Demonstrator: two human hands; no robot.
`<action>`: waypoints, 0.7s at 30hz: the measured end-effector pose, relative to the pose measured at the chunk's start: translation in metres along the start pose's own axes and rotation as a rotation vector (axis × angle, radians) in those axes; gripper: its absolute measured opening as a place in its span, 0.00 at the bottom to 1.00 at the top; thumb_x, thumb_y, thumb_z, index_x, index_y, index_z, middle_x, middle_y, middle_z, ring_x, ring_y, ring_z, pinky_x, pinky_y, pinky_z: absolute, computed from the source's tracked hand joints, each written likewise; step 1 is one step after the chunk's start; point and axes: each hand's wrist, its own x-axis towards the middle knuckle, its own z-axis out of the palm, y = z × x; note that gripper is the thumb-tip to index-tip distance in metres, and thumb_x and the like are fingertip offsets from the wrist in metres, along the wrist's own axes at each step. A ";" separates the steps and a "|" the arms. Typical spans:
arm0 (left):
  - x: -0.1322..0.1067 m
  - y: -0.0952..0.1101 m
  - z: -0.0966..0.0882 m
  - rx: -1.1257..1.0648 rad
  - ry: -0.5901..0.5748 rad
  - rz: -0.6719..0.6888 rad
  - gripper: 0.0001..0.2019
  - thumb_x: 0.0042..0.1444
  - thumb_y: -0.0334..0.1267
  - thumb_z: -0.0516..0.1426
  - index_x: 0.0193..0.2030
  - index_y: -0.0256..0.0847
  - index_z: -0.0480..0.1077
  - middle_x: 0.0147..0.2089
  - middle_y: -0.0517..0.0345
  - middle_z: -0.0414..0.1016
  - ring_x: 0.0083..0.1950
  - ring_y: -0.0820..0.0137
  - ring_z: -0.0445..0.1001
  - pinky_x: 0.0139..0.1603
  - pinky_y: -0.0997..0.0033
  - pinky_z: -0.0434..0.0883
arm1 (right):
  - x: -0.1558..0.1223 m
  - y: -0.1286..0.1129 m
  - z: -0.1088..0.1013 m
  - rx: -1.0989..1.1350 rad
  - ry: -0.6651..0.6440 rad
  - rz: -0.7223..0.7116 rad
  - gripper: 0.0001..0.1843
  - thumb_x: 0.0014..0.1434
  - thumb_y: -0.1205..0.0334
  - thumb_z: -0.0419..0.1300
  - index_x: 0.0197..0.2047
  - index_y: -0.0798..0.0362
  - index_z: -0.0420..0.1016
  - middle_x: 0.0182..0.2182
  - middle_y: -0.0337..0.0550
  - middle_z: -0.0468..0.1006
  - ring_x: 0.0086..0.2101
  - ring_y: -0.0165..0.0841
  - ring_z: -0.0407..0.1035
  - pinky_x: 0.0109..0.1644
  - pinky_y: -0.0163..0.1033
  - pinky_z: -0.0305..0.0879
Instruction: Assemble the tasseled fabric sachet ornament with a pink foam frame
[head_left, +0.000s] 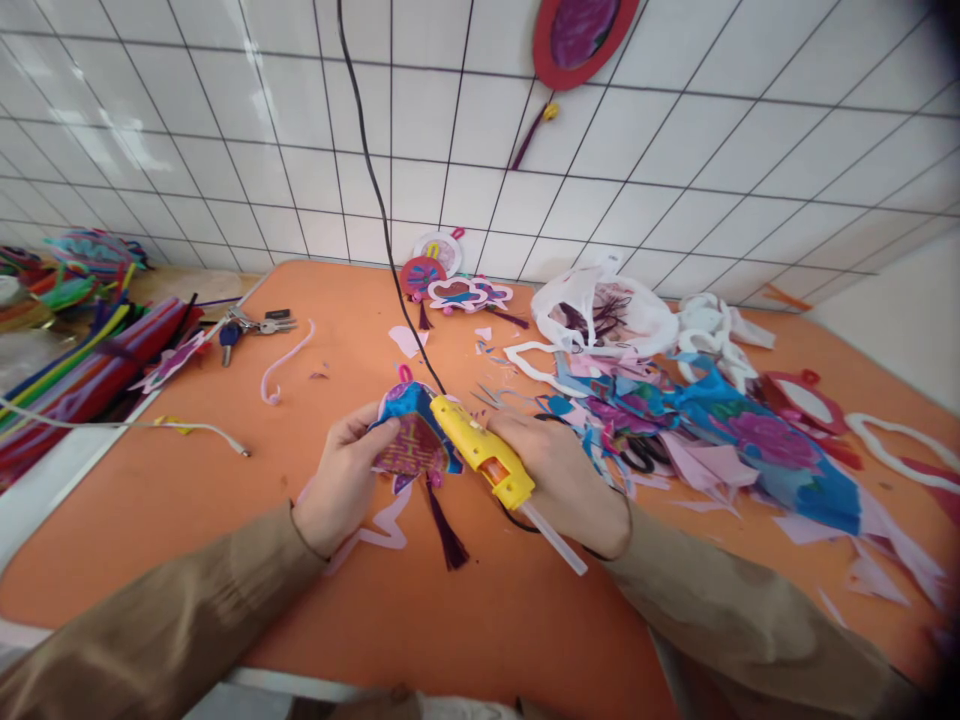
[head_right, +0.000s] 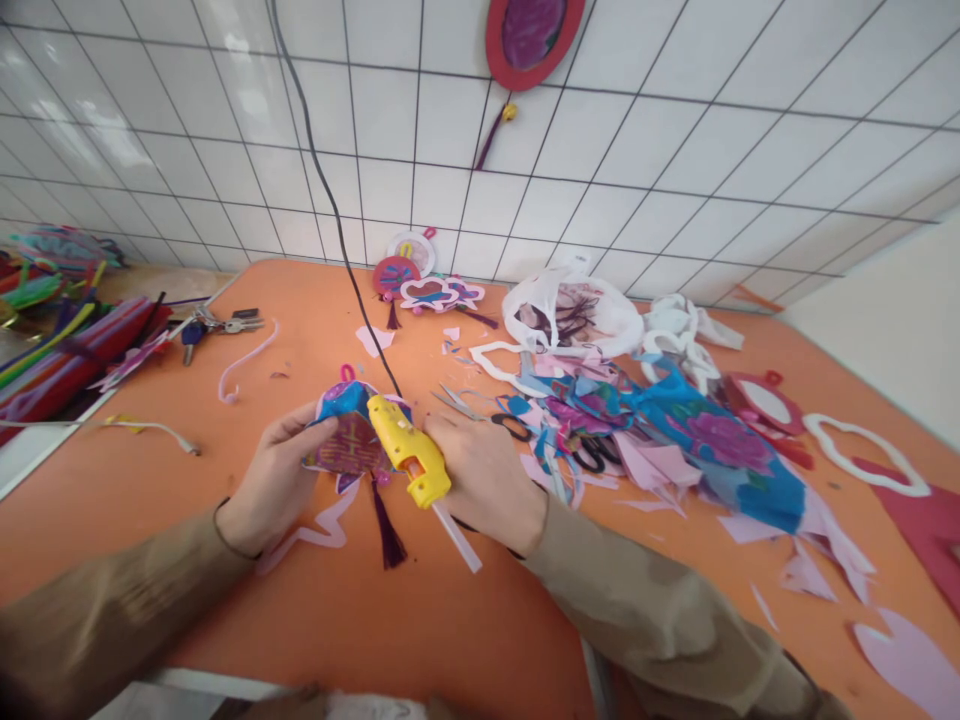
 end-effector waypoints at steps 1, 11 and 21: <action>0.000 0.000 -0.001 0.005 0.009 0.001 0.10 0.42 0.39 0.67 0.31 0.36 0.79 0.25 0.56 0.78 0.22 0.73 0.71 0.25 0.75 0.67 | 0.001 0.000 -0.001 -0.009 0.009 0.011 0.02 0.54 0.64 0.56 0.33 0.53 0.67 0.30 0.45 0.75 0.31 0.35 0.69 0.33 0.37 0.59; 0.003 0.040 -0.011 -0.119 0.184 0.141 0.02 0.46 0.29 0.62 0.27 0.38 0.77 0.26 0.60 0.78 0.24 0.73 0.72 0.27 0.75 0.70 | 0.013 0.024 0.000 -0.208 0.141 0.082 0.15 0.62 0.56 0.52 0.45 0.57 0.71 0.35 0.51 0.78 0.34 0.41 0.73 0.34 0.40 0.62; -0.019 0.081 -0.009 -0.255 0.028 0.298 0.10 0.54 0.26 0.55 0.29 0.40 0.76 0.31 0.61 0.80 0.34 0.71 0.76 0.39 0.73 0.74 | 0.047 0.023 0.013 -0.261 -0.149 -0.132 0.35 0.52 0.73 0.56 0.64 0.57 0.58 0.49 0.55 0.76 0.46 0.44 0.72 0.48 0.47 0.67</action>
